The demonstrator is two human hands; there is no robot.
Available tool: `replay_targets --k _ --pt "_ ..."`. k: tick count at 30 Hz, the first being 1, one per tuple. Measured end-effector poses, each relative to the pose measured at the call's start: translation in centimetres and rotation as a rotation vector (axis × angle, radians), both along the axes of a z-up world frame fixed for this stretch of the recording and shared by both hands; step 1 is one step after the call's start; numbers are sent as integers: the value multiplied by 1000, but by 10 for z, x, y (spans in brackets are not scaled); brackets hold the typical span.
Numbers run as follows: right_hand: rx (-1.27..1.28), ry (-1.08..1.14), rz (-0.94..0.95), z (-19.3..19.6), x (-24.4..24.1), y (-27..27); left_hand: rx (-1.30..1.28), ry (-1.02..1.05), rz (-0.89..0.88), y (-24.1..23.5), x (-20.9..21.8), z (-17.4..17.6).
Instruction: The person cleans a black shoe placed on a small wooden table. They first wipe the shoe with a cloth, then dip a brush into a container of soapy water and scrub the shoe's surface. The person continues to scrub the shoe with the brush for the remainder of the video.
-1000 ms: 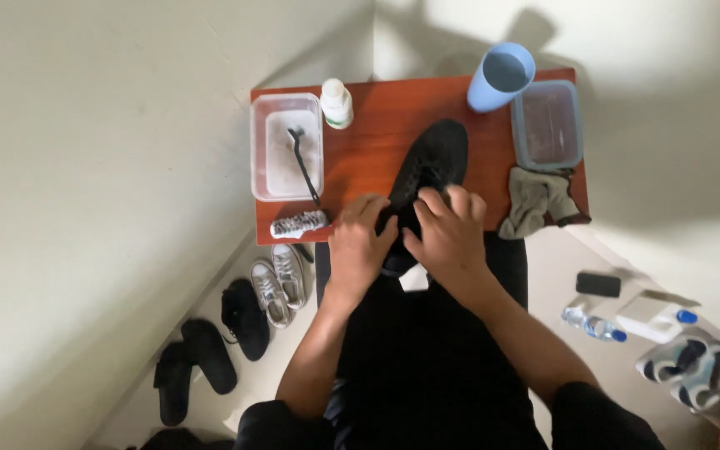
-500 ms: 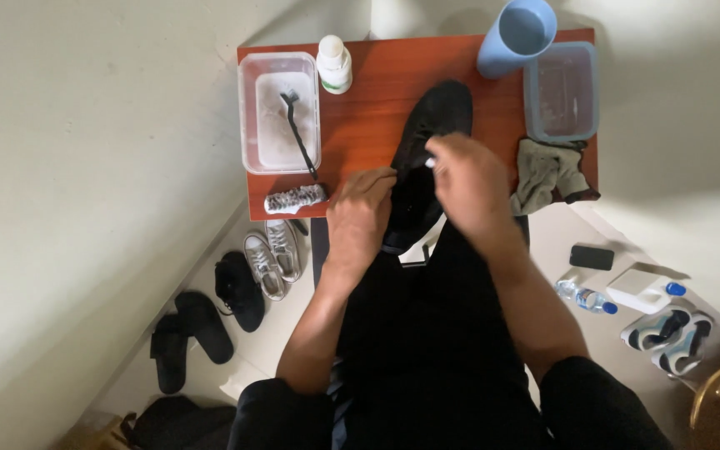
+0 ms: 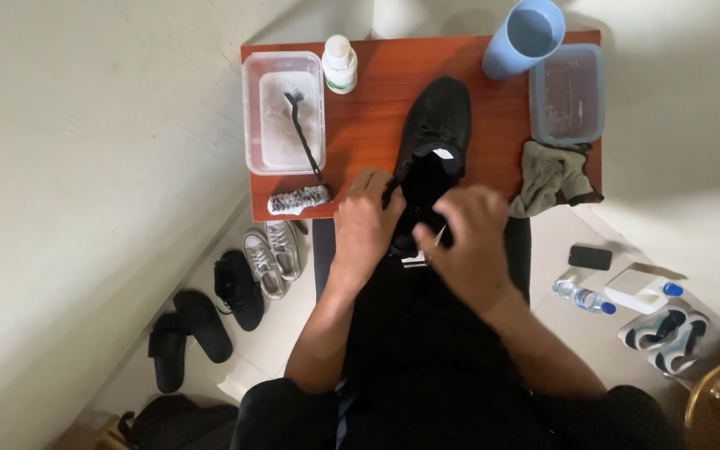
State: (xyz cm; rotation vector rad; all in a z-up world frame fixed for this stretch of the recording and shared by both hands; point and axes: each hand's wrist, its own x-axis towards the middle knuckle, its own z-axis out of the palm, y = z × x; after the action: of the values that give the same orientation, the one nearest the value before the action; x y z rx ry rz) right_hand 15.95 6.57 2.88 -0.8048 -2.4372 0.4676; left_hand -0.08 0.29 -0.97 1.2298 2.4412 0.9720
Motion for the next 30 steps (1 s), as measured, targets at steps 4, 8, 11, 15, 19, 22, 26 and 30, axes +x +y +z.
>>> replay_targets --k 4,8,11,15,19,22,26,30 --pt "3 -121 82 -33 11 -31 24 -19 -24 0 8 5" --pt "-191 -63 119 -38 25 -22 49 -54 -30 2 23 12" --pt "-385 18 118 -41 56 -3 64 -81 -63 1 31 37" --pt "-606 428 252 -63 101 51 164 -56 -101 6 25 32" --pt "-733 632 368 -105 123 102 296 31 -115 11 5 30" --pt "-926 829 448 -128 116 131 294 178 -125 13 -6 33" --pt "-923 747 330 -105 91 147 170 166 -249 14 -10 21" --pt "-559 482 -61 -56 73 146 97 265 -224 18 -11 11"
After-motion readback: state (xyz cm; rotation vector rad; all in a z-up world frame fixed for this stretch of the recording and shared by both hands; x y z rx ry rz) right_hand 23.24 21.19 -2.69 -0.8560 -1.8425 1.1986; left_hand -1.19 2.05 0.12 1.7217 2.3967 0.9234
